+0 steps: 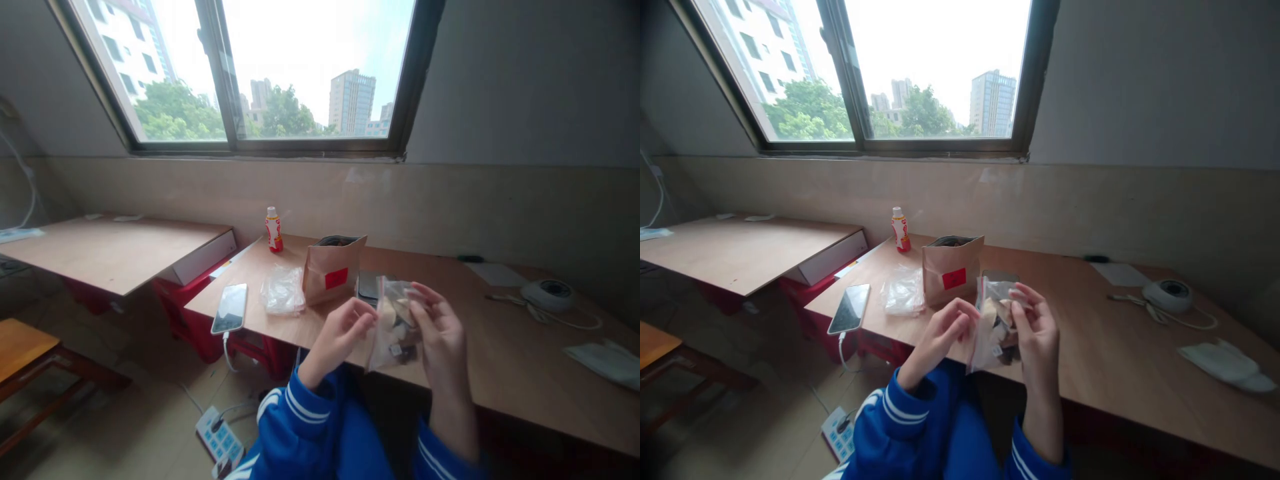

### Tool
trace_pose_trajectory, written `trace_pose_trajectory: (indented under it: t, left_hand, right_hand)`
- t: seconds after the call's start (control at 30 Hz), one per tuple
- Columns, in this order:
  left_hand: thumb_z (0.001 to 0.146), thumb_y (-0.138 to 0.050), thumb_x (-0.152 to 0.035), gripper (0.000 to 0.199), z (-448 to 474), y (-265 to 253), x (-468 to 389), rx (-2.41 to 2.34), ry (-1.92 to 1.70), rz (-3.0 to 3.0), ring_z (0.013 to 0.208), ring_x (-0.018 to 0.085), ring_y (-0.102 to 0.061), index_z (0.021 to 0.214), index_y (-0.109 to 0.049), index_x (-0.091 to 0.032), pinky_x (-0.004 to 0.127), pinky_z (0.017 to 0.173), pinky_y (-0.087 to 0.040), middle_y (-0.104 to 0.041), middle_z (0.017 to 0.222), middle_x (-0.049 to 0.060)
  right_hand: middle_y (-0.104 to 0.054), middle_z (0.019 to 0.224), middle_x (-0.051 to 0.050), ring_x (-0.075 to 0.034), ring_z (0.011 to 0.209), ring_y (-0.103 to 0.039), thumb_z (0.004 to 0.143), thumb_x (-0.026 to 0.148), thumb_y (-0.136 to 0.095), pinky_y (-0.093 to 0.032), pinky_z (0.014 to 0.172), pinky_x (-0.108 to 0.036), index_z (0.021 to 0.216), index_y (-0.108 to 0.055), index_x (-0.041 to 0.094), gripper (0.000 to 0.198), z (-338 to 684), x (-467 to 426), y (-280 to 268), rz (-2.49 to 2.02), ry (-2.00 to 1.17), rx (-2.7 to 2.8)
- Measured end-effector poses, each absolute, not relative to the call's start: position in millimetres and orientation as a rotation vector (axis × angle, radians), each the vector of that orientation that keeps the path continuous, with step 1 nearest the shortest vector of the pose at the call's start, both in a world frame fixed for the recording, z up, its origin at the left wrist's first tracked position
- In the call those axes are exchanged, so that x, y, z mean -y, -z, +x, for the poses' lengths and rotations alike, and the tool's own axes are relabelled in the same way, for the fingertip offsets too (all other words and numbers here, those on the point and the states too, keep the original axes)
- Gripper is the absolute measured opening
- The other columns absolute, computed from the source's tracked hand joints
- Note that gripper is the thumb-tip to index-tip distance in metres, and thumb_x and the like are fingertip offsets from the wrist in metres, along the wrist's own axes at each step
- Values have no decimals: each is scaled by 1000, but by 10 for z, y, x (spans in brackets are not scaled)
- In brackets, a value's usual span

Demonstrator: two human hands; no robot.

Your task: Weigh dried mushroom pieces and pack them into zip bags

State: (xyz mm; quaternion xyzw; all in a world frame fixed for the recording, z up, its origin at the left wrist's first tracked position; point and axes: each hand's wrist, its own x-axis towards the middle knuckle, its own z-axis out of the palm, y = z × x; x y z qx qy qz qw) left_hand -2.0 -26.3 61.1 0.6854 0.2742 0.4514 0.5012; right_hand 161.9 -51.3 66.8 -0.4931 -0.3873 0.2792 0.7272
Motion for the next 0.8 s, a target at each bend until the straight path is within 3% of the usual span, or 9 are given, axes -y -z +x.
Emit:
trace_pose_trajectory:
  t: [0.1,0.27,0.47,0.6,0.8]
  left_hand:
    - [85,-54,-49,32,35,-599,391,-645,-1027,1618,58,10,-50,82,-55,-17,21,54,-40,-54,67,-1]
    - [89,-47,-46,31,-65,-512,399,-697,-976,1689,51,9,-48,79,-55,-17,21,49,-39,-51,61,-2]
    - [84,-52,-52,36,57,-451,369,-814,-1258,1379,44,9,-46,68,-48,-20,21,44,-38,-47,51,-5]
    - [82,-57,-51,34,123,-406,325,-812,-1407,1172,49,9,-48,73,-50,-19,21,48,-40,-49,56,-5]
    - [84,-57,-48,30,50,-347,279,-802,-1392,1270,57,11,-52,77,-53,-19,23,57,-44,-53,63,-3]
  right_hand:
    - [-69,99,-8,-20,82,-66,73,39,-70,-54,64,-28,104,-64,20,37,1531,541,-685,-1109,-703,920]
    - [-70,96,-9,-23,83,-67,77,41,-66,-55,69,-34,101,-63,19,32,1471,503,-639,-1134,-724,1015]
    - [-66,107,-12,-27,102,-60,84,42,-58,-49,88,-43,100,-63,19,28,1374,509,-652,-1320,-156,1117]
    - [-68,88,-7,-21,75,-65,85,45,-59,-53,68,-33,94,-65,21,27,1287,606,-730,-1281,-561,1473]
    - [-71,84,-6,-21,74,-67,86,45,-59,-54,68,-31,85,-69,20,27,1280,619,-722,-1256,-728,1554]
